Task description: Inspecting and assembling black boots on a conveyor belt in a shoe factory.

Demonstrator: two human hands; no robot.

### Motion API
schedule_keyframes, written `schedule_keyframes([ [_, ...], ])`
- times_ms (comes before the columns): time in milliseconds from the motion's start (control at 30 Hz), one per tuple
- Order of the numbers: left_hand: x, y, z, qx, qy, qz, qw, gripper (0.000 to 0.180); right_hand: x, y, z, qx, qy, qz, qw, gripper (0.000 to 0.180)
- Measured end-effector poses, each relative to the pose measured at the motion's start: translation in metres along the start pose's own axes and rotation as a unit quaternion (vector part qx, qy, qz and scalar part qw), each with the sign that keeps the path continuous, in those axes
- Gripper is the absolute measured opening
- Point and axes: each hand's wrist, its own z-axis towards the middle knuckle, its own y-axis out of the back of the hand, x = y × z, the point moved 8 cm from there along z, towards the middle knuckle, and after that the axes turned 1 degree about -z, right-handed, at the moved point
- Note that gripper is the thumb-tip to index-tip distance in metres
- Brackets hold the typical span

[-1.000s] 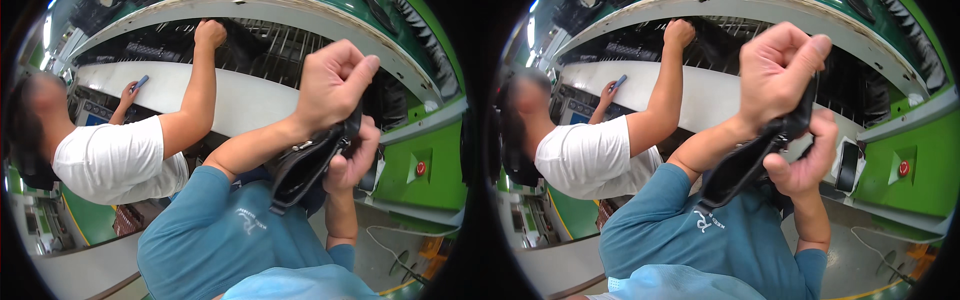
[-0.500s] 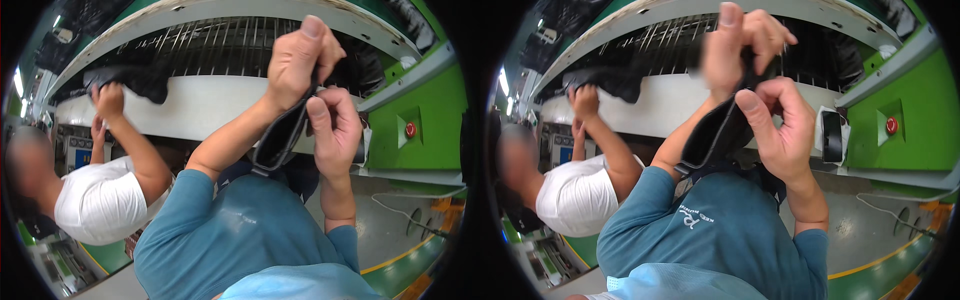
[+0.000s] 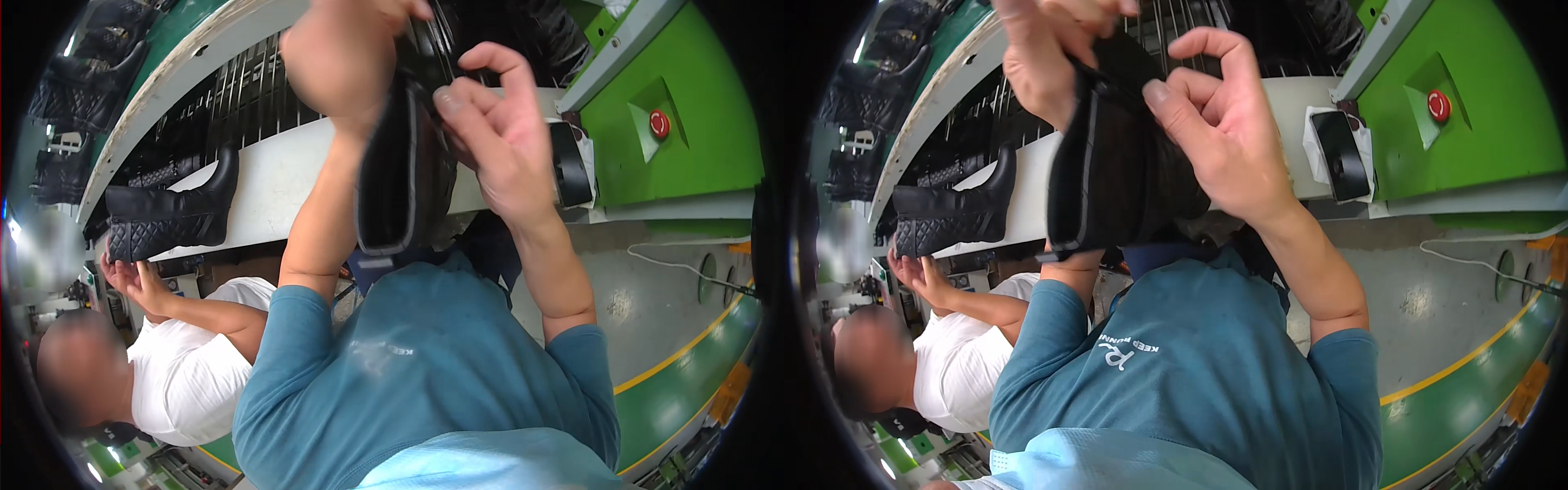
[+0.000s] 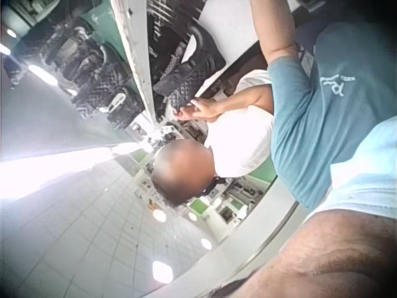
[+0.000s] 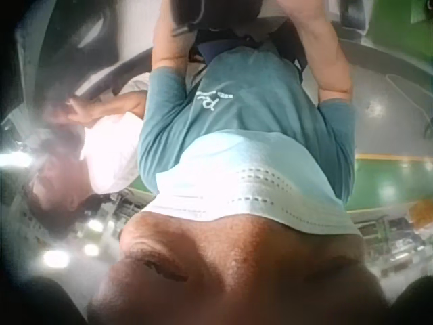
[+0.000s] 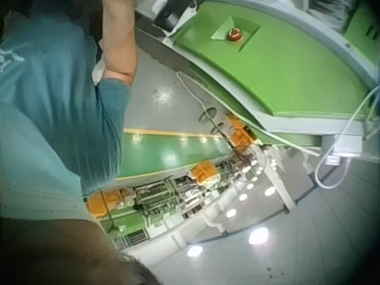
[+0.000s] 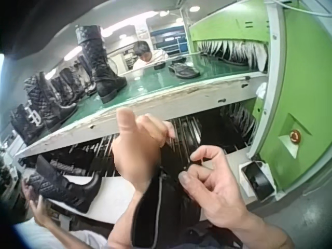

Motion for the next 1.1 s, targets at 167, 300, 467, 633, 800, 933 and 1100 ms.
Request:
schedule_keyframes([
  [167,0.002,0.023,0.006,0.016,0.015,-0.081,0.996,0.072,-0.105,0.067,-0.040,-0.031,-0.123,0.008,0.992,0.035],
  [300,0.007,0.032,-0.011,0.101,0.006,-0.139,0.985,0.082,-0.131,0.077,-0.063,-0.047,-0.150,0.050,0.986,0.029],
  [467,0.020,-0.026,-0.049,-0.052,0.189,-0.082,0.977,0.081,-0.142,0.088,-0.061,-0.061,-0.112,0.019,0.992,0.025],
  [633,0.020,-0.019,-0.037,-0.043,0.243,-0.078,0.966,0.058,-0.155,0.093,-0.063,-0.035,-0.118,0.065,0.990,0.030],
  [800,0.010,-0.086,-0.037,0.008,0.189,-0.044,0.981,0.043,-0.184,0.126,-0.057,-0.184,-0.044,-0.095,0.977,0.051],
  [933,0.007,-0.153,-0.022,0.186,0.107,0.125,0.969,0.037,-0.167,0.091,-0.029,-0.080,-0.099,0.267,0.955,0.066],
  [1100,0.112,-0.202,0.055,0.342,0.143,0.299,0.879,0.048,-0.179,0.085,-0.047,0.130,-0.339,0.574,0.734,0.066],
])
